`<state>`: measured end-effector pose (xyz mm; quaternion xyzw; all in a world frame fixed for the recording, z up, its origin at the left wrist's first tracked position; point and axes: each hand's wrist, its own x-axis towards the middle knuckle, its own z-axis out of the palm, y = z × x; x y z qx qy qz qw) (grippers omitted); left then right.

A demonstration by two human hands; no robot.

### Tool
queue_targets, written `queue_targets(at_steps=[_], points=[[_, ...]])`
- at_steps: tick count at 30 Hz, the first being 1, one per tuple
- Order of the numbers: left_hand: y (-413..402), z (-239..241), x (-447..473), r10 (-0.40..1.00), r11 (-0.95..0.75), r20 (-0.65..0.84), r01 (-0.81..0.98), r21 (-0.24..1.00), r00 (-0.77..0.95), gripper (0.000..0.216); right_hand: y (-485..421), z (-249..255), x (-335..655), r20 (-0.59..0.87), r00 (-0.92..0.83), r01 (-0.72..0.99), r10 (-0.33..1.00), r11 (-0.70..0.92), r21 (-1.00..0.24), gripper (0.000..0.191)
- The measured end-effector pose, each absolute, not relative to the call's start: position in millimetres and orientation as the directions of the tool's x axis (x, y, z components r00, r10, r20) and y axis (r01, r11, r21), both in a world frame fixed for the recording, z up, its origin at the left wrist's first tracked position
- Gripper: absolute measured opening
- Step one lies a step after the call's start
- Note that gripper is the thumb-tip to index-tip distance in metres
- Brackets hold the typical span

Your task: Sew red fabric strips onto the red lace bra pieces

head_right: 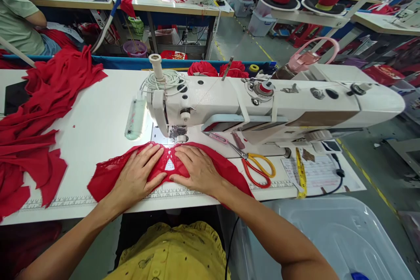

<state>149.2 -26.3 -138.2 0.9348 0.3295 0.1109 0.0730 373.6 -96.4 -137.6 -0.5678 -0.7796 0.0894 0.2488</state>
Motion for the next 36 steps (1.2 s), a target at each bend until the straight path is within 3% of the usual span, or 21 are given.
queue_targets(at_steps=[36], points=[[-26.8, -137.2, 149.9, 0.629, -0.773, 0.175, 0.587, 0.240, 0.757, 0.061, -96.9, -139.6, 374.6, 0.271, -0.234, 0.847, 0.934, 0.332, -0.414, 0.057]])
